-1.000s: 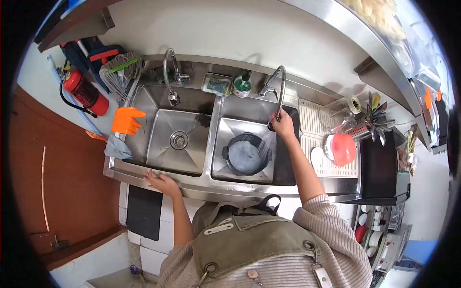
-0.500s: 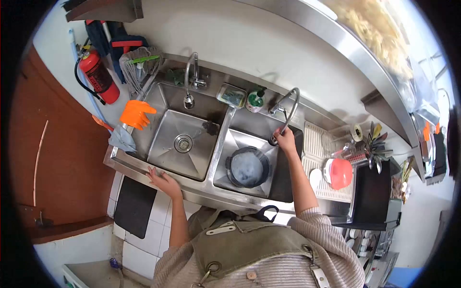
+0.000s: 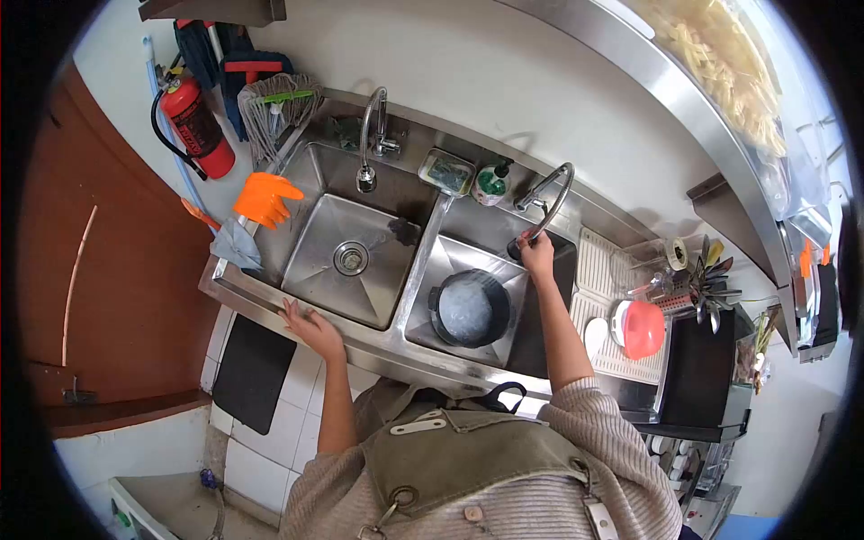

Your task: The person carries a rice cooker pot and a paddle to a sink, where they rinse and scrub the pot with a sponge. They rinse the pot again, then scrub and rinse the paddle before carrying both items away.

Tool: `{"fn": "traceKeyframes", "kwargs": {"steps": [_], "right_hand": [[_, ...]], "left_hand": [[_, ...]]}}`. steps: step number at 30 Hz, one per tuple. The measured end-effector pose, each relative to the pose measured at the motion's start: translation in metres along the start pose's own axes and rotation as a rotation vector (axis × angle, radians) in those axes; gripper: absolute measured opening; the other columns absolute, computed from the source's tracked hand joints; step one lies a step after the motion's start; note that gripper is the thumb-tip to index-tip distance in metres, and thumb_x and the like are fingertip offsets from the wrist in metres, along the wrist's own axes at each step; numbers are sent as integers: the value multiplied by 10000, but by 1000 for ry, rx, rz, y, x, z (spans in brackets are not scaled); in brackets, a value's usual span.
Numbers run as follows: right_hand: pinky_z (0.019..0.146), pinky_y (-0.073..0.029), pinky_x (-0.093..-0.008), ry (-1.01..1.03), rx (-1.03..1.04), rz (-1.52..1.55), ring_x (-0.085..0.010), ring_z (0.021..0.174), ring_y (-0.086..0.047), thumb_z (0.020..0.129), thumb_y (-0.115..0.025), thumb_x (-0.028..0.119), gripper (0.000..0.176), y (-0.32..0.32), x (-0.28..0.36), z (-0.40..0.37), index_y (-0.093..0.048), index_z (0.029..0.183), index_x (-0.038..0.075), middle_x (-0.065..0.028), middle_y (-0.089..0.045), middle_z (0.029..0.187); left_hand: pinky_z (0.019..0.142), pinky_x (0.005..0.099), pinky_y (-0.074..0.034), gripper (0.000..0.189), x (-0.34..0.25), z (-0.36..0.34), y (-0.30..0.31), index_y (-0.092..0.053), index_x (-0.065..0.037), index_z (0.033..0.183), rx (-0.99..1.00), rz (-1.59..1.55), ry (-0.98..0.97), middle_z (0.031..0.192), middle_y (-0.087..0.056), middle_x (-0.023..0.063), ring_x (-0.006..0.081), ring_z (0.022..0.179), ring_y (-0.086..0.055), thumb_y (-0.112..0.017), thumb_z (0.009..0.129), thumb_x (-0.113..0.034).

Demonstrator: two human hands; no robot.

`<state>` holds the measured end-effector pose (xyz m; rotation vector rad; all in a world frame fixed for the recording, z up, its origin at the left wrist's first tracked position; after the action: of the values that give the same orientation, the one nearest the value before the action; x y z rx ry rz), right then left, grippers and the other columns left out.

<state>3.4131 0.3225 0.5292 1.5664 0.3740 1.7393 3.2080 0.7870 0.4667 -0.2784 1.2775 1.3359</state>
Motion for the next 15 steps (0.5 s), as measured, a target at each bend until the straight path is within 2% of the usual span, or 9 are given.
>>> {"fn": "traceKeyframes", "kwargs": {"steps": [3,4,5,8,9,11,12,13,15], "right_hand": [[632,-464,-337,24,-1,-133,-225,659,-607,727,-663,133,141,10,-15,5,-585,789,34,-105,-610,692],[617,-459,-343,70,6,-174,-233,637,-595,728,-654,145,139,15,-15,6,-589,783,35,-110,-599,677],[604,-458,-342,153,-73,-275,-233,625,-588,729,-634,145,132,16,-25,9,-590,780,31,-113,-590,661],[607,-450,-331,-13,52,-278,-215,633,-588,724,-607,113,100,29,-16,0,-580,777,32,-109,-594,669],[607,-450,-331,-10,57,-284,-215,633,-588,724,-607,113,100,33,-13,-2,-580,777,32,-109,-594,669],[629,-455,-343,-81,161,-101,-241,667,-595,732,-619,158,134,32,-11,-5,-565,777,44,-126,-594,698],[621,-443,-290,-98,255,19,-151,655,-570,740,-616,107,96,29,-5,-6,-550,764,42,-70,-588,671],[621,-443,-290,-95,262,16,-151,655,-570,740,-616,107,96,29,2,-7,-550,764,42,-70,-588,671],[556,-388,-241,-171,395,342,-91,611,-508,779,-581,80,38,16,20,-15,-545,786,70,10,-551,664]], "left_hand": [[1064,558,-55,343,2,-2,0,-409,0,1197,-3,-16,25,1376,-344,164,390,1324,-183,-412,859,-55],[1063,560,-54,343,4,-2,0,-411,1,1196,-12,-16,21,1373,-344,170,395,1322,-184,-408,859,-59],[1061,562,-53,342,6,-1,-1,-412,2,1195,-23,-18,15,1371,-345,175,400,1321,-184,-404,859,-64],[1061,567,-43,352,4,0,1,-400,3,1202,-18,-37,36,1367,-341,194,414,1319,-174,-399,857,-68],[1061,567,-41,352,3,0,1,-396,3,1203,-21,-55,38,1366,-340,199,416,1318,-170,-399,857,-66],[1060,571,-36,355,4,0,2,-389,0,1206,-24,-59,37,1367,-339,198,415,1321,-165,-400,856,-63],[1061,570,-36,354,3,0,2,-391,-1,1204,-26,-69,36,1367,-341,196,414,1321,-165,-399,855,-60],[1061,569,-36,353,2,0,2,-392,-1,1202,-28,-76,37,1367,-342,194,412,1322,-164,-399,854,-58],[1062,570,-38,353,2,0,2,-393,-1,1202,-26,-65,34,1366,-345,191,410,1323,-164,-400,853,-56]]}}
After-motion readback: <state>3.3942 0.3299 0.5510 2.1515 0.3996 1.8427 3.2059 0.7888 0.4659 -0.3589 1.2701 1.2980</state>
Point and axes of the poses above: each hand's wrist, its own z-axis towards the middle knuckle, its own y-axis out of the back of the hand, x = y × z, the point moved 7 cm from there along z, towards the middle knuckle
